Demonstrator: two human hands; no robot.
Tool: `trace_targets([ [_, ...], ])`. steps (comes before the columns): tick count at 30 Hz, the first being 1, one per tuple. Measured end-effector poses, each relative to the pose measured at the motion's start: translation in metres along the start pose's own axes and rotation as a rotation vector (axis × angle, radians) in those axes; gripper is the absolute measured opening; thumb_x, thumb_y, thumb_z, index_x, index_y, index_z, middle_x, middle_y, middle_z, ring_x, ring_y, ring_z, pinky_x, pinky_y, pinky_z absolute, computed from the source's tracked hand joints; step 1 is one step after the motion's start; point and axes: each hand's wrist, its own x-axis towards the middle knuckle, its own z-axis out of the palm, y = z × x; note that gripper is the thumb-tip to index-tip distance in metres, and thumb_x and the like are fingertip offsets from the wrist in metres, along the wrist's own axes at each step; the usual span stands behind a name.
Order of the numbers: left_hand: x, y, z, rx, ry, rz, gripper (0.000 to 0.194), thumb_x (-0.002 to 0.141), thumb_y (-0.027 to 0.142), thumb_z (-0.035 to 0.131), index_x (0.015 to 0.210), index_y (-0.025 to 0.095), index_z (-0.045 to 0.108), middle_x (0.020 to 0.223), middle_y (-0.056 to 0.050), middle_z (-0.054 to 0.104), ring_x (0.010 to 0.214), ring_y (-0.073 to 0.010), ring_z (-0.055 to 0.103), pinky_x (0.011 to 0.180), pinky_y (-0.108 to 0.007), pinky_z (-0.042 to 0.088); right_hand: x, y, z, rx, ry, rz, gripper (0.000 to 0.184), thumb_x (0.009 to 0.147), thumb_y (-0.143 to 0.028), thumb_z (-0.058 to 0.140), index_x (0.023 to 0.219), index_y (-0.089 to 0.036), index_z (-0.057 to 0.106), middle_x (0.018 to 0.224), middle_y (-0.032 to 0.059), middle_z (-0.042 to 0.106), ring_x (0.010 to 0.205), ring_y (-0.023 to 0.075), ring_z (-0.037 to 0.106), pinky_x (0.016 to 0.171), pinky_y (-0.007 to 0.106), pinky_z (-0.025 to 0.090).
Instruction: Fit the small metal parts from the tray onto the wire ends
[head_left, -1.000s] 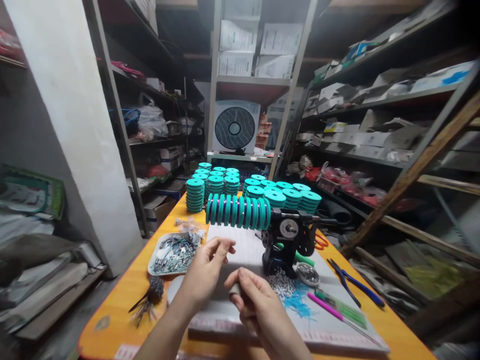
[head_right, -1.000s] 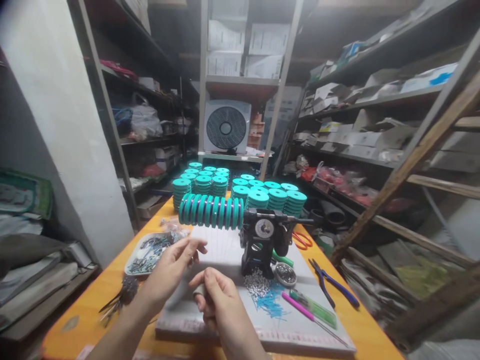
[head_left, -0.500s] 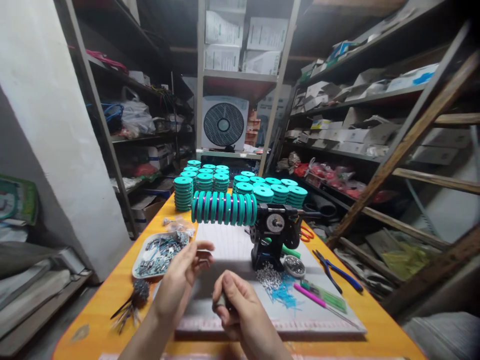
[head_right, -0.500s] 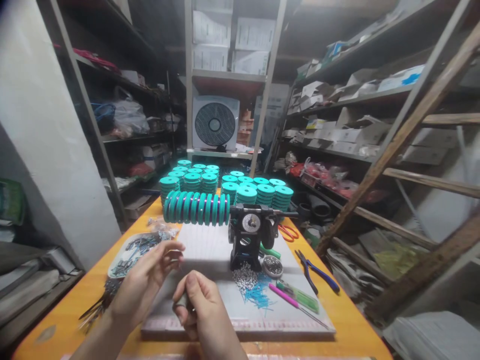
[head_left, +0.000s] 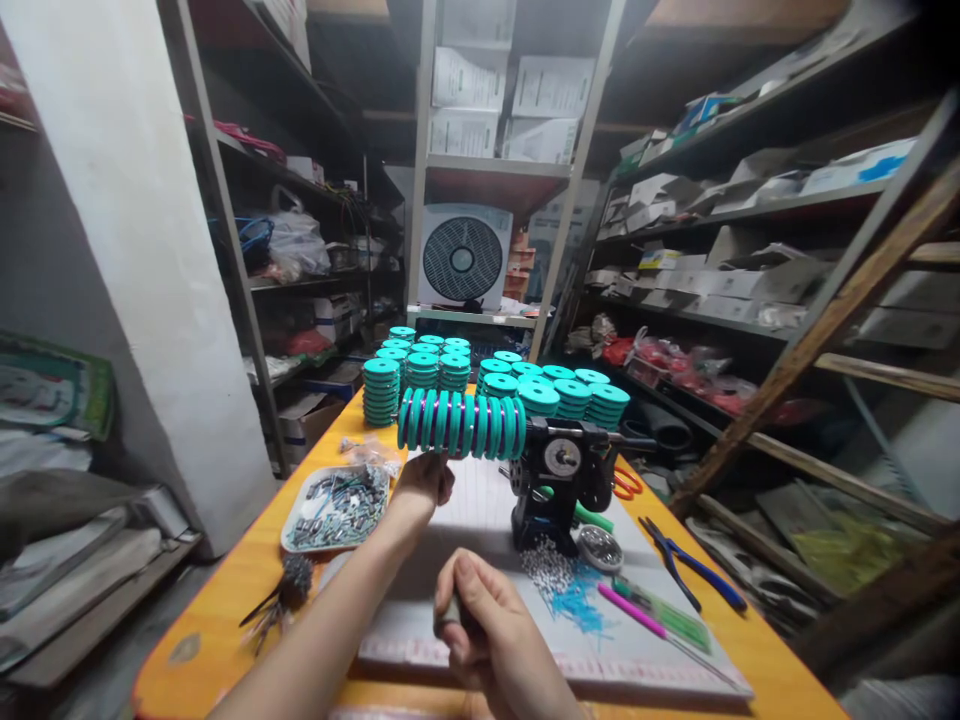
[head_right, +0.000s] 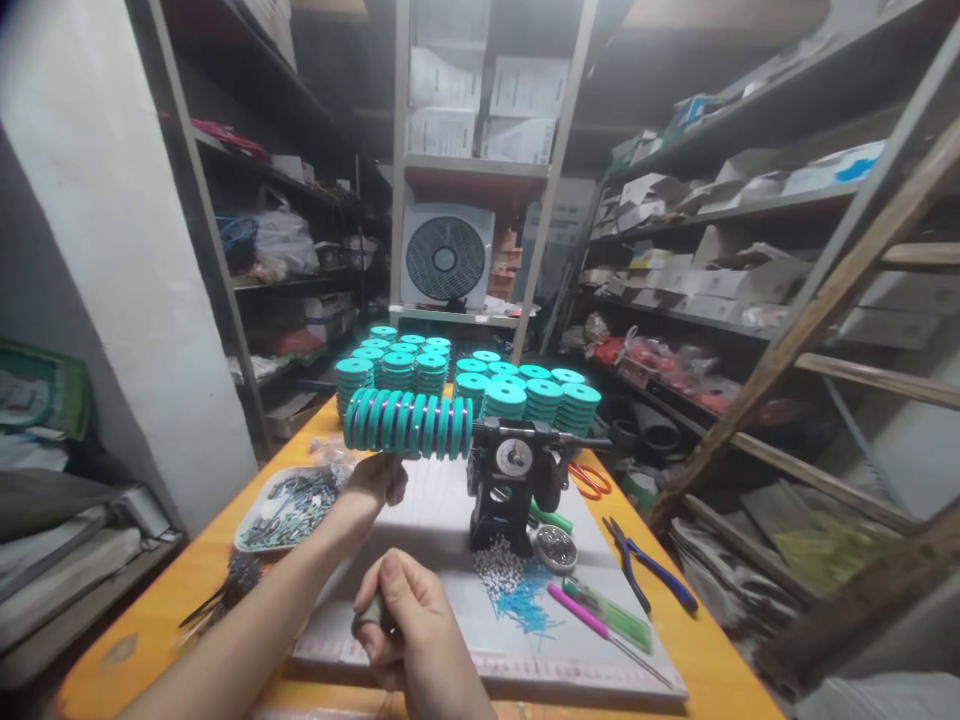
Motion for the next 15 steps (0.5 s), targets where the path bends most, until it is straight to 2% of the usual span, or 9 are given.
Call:
trace_targets([
  [5, -0.054, 0.003, -0.021, 0.198, -0.066, 0.008, 0.031, 0.102, 0.04, 0.046, 0.099, 0.014, 0.064, 0.052, 0.008, 0.041, 0.049, -0.013, 0.04, 0.056, -0.027, 0.035, 0.002, 0.002, -0.005, -0.035, 0.014, 0.005, 0.065, 0.078, -0.077, 0.067, 0.083, -0.017, 0.044, 0.054, -0.0072, 0.039, 0.042, 0.0007, 0.019, 0.038, 0.012, 0.011],
  [9, -0.092, 0.009, -0.031, 0.352, -0.108, -0.016, 0.043, 0.101, 0.051, 0.041, 0.097, 0.015, 0.065, 0.05, 0.006, 0.037, 0.049, -0.0149, 0.038, 0.056, -0.028, 0.032, 0.003, 0.007, -0.009, -0.109, 0.037, -0.002, 0.065, 0.082, -0.08, 0.06, 0.087, -0.017, 0.047, 0.055, -0.0067, 0.041, 0.041, 0.0015, 0.017, 0.038, 0.014, 0.01],
  [12, -0.118, 0.006, -0.037, 0.489, -0.105, 0.034, 0.046, 0.101, 0.052, 0.036, 0.083, 0.021, 0.064, 0.055, 0.002, 0.043, 0.051, -0.0168, 0.04, 0.055, -0.031, 0.026, 0.007, 0.012, -0.012, -0.223, 0.119, -0.127, 0.064, 0.086, -0.078, 0.058, 0.084, -0.014, 0.053, 0.059, -0.0038, 0.045, 0.047, 0.0029, 0.029, 0.045, 0.015, 0.022],
  [15, -0.141, -0.009, -0.044, 0.633, -0.069, 0.133, 0.029, 0.097, 0.038, 0.048, 0.081, 0.024, 0.066, 0.066, -0.005, 0.061, 0.057, -0.0202, 0.052, 0.06, -0.034, 0.025, 0.012, 0.015, -0.01, -0.328, 0.217, -0.274, 0.063, 0.087, -0.073, 0.061, 0.077, -0.011, 0.061, 0.064, -0.0002, 0.048, 0.064, 0.0062, 0.045, 0.064, 0.016, 0.034],
])
